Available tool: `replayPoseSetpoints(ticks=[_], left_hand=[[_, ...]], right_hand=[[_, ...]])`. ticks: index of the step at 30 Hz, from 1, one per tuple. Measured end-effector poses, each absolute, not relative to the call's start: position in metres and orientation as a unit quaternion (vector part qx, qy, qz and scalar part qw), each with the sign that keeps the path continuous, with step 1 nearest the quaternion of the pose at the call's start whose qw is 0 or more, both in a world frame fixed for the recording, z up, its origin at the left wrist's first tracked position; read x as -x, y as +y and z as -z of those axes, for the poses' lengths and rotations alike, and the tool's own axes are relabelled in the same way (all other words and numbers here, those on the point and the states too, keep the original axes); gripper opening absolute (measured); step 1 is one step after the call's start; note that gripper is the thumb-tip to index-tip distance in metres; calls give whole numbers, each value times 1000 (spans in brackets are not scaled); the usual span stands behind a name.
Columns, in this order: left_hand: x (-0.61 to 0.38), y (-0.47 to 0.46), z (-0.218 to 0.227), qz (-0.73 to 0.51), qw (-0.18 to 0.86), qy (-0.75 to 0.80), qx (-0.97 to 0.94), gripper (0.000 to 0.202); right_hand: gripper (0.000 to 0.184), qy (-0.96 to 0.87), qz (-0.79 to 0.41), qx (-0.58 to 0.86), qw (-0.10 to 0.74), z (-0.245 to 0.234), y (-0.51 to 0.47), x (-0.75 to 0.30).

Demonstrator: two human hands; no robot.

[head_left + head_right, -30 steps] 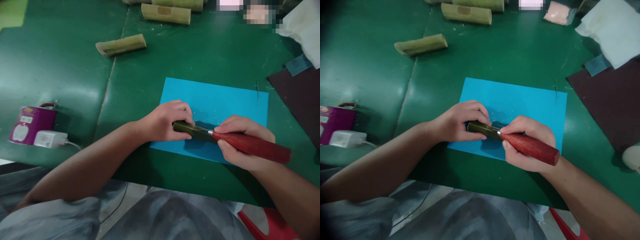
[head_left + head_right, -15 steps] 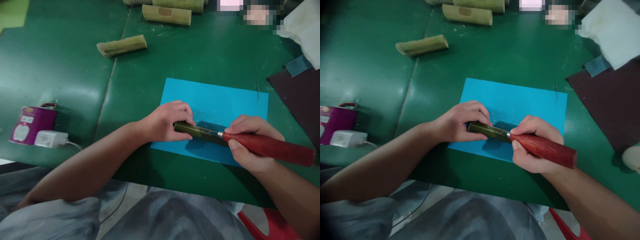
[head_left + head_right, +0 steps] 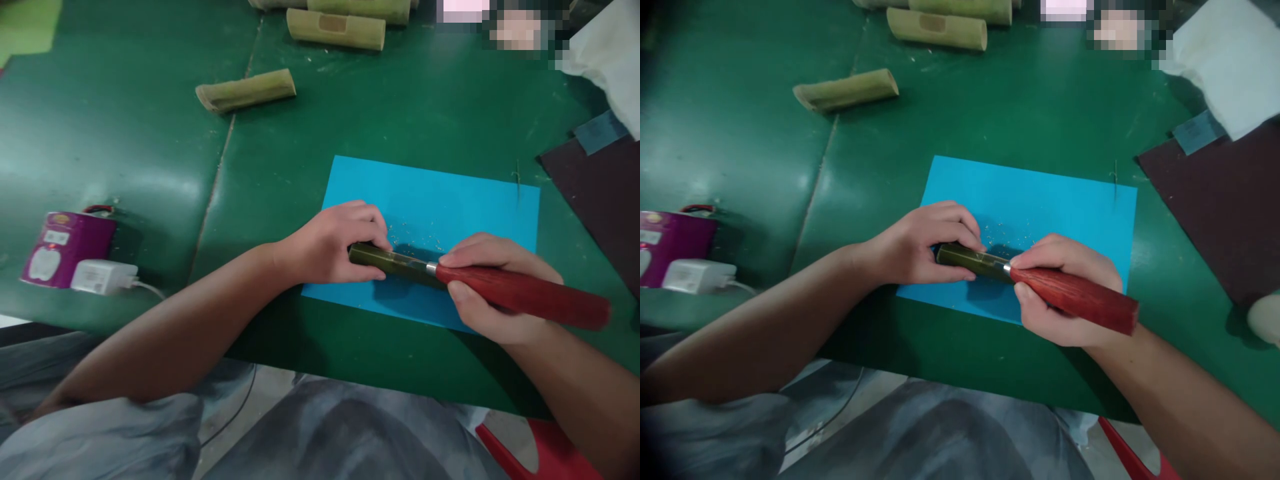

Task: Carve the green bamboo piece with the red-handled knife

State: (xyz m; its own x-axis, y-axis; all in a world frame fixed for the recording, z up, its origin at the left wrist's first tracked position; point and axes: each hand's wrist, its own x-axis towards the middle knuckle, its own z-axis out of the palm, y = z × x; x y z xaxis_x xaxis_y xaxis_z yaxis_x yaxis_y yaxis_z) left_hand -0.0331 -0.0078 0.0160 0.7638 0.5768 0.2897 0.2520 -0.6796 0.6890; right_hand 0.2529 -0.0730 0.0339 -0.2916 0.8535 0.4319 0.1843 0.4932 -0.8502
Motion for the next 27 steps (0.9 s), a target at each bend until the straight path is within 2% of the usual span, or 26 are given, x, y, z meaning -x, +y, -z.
replayPoseSetpoints(ticks=[11,21,27], left_hand=[[33,-8,-16,-247,327,239,-880,21],[33,-7,-13,-258,319,230,-883,22],[33,-8,-16,-249,319,230,-885,21]], right_hand=[[30,-767,-322,342,437,-40,-65,-253],[16,-768,-343,369,394,-41,-63,-250],[19,-787,-331,364,372,-41,-62,-250]])
